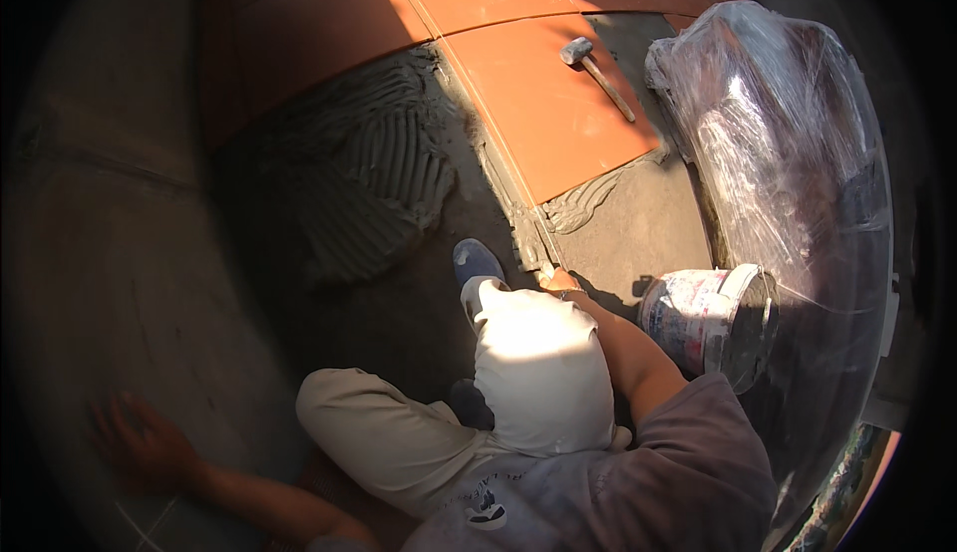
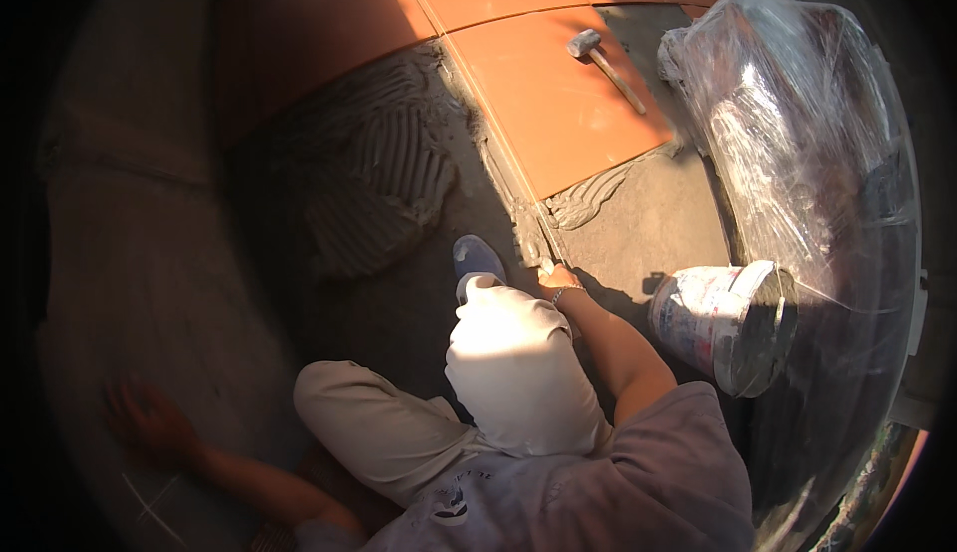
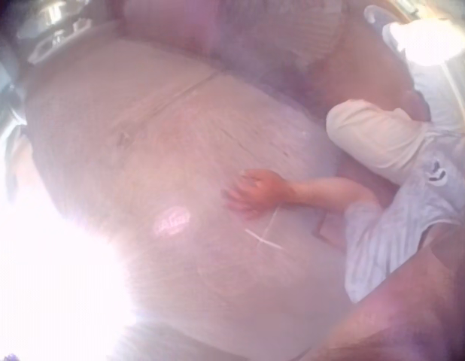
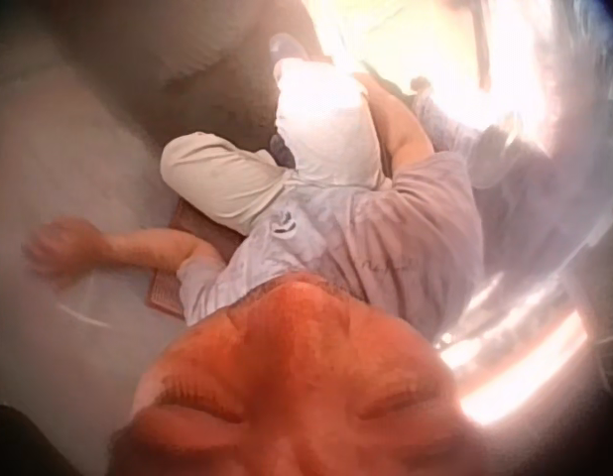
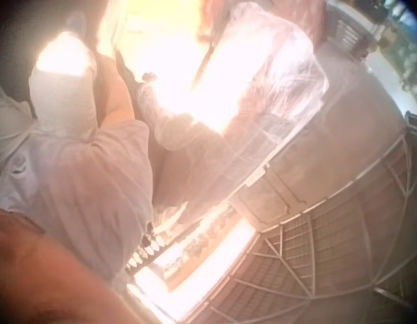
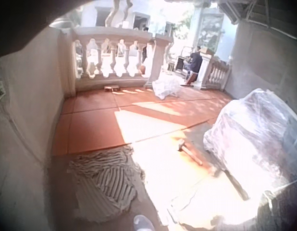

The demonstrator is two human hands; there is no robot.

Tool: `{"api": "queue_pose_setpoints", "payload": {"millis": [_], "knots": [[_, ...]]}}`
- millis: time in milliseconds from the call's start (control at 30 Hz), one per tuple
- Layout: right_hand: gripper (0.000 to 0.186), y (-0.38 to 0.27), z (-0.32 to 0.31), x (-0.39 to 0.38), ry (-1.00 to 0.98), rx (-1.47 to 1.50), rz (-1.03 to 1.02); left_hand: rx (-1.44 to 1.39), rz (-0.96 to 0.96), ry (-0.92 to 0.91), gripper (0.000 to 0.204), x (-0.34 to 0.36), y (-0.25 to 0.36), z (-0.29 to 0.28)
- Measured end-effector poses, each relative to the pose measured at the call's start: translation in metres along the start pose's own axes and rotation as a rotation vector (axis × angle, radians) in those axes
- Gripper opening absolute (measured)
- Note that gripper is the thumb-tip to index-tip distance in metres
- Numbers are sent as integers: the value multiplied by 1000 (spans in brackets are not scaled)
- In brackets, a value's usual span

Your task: The person scoops cement from a bucket, spreads it on the floor with a trowel, places a terracotta tile, and taps it with a rubber mallet to secure it. The process is repeated for another tile.

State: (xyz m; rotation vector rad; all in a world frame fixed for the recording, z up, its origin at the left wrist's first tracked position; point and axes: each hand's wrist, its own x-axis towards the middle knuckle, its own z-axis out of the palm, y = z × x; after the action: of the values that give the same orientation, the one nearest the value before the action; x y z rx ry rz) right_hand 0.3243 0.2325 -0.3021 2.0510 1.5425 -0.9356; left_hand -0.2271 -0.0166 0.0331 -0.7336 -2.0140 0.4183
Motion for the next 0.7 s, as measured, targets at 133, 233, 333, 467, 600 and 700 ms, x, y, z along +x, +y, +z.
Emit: {"api": "queue_pose_setpoints", "payload": {"millis": [133, 233, 333, 467, 600, 700], "knots": [[45, 32, 1, -22, -32, -30, -27, -138, -25, 25, 29, -4, -5, 0], [44, 42, -29, -56, -39, -41, -52, -109, 6, -33, 27, -7, -4, -6], [43, 25, -61, -70, -25, -34, -143, -210, 22, -86, 26, -8, -6, -11], [42, -56, -73, -43, -22, -21, -414, -307, -43, -35, 30, -14, -3, -14], [41, -163, -31, -35, -96, -173, -732, -457, -242, -38, 33, -14, 0, -12], [39, -190, -11, -34, -259, -279, -787, -270, -143, -62, 37, -5, -15, -19]]}}
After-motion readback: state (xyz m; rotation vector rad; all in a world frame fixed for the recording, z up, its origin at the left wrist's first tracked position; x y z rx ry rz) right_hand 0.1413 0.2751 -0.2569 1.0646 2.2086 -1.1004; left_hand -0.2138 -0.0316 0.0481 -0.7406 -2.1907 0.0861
